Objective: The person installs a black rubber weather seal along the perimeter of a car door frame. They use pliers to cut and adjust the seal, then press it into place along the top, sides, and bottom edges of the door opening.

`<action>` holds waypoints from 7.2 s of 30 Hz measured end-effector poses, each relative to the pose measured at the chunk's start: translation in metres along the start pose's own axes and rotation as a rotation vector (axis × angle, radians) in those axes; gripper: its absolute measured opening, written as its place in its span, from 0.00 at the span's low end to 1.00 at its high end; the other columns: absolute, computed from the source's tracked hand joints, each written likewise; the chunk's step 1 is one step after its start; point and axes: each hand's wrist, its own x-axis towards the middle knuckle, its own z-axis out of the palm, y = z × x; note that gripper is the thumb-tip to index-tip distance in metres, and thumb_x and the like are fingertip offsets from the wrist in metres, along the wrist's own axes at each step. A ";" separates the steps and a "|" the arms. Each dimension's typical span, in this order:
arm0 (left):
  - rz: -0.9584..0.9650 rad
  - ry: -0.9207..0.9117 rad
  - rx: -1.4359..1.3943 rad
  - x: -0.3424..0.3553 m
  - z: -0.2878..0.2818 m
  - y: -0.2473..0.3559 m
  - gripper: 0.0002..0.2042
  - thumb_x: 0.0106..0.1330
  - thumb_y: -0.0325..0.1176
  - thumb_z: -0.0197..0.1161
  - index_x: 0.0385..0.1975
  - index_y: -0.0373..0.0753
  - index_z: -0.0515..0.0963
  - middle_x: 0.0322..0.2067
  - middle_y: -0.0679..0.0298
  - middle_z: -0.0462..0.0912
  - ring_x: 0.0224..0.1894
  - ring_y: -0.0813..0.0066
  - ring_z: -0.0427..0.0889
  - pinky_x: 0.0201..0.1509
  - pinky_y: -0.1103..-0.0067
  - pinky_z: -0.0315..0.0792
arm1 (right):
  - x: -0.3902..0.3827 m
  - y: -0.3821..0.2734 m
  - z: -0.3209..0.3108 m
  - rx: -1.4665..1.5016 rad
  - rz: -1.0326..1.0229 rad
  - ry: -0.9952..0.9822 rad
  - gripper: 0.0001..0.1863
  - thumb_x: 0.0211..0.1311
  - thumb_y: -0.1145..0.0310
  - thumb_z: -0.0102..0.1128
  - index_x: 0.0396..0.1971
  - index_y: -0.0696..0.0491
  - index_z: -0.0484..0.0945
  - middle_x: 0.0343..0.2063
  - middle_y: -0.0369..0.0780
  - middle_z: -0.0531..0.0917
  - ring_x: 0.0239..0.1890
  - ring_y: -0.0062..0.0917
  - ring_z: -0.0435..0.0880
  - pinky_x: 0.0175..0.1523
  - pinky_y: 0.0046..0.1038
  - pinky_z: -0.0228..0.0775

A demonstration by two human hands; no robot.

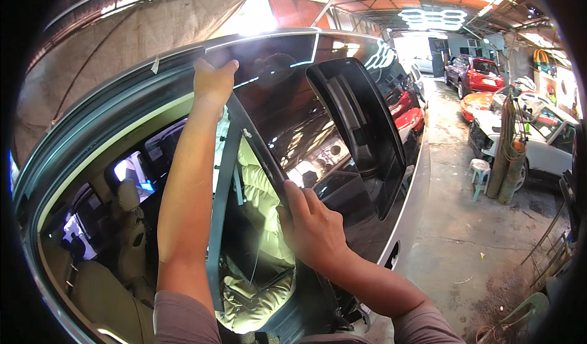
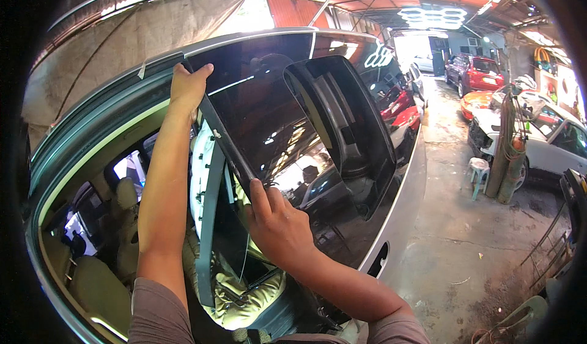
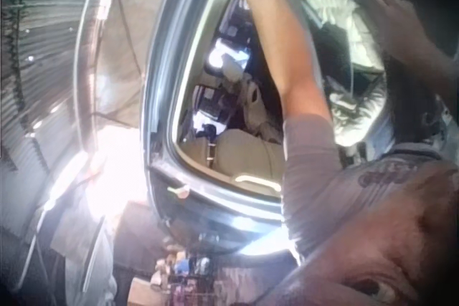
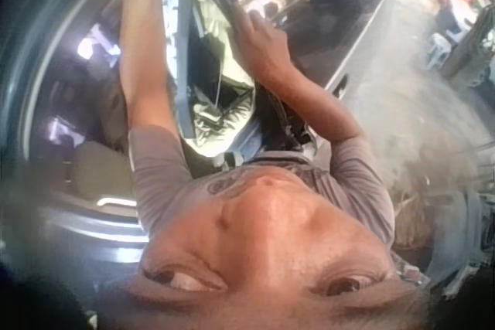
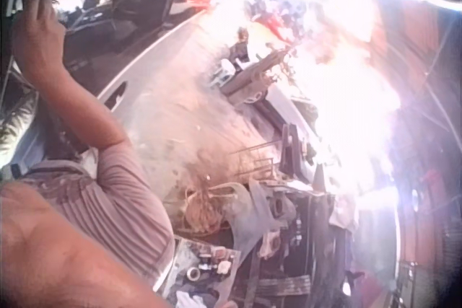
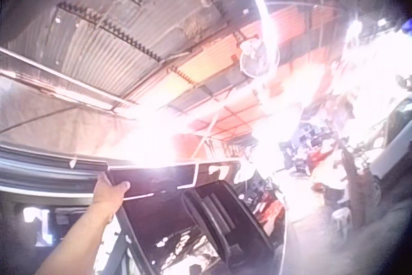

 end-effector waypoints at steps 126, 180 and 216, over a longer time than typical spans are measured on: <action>0.022 -0.553 -1.336 -0.022 0.040 -0.089 0.21 0.65 0.49 0.81 0.39 0.33 0.90 0.29 0.64 0.86 0.26 0.77 0.84 0.27 0.77 0.78 | 0.303 -0.142 0.048 -0.634 -0.569 0.064 0.25 0.82 0.58 0.61 0.67 0.58 0.80 0.59 0.43 0.86 0.52 0.25 0.86 0.61 0.27 0.76; -0.027 0.022 -0.028 -0.095 0.020 -0.023 0.31 0.83 0.57 0.58 0.61 0.29 0.78 0.49 0.48 0.87 0.56 0.62 0.83 0.67 0.68 0.72 | 0.403 0.019 0.090 0.295 -0.682 -0.281 0.20 0.78 0.49 0.63 0.53 0.48 0.89 0.50 0.39 0.91 0.58 0.34 0.86 0.69 0.35 0.71; 0.110 -0.124 -0.408 0.017 -0.029 -0.032 0.10 0.85 0.38 0.58 0.51 0.40 0.81 0.41 0.69 0.87 0.41 0.81 0.83 0.50 0.77 0.76 | 0.402 0.030 0.087 0.509 -0.506 -0.268 0.15 0.75 0.64 0.62 0.57 0.48 0.85 0.53 0.43 0.90 0.57 0.35 0.88 0.65 0.35 0.75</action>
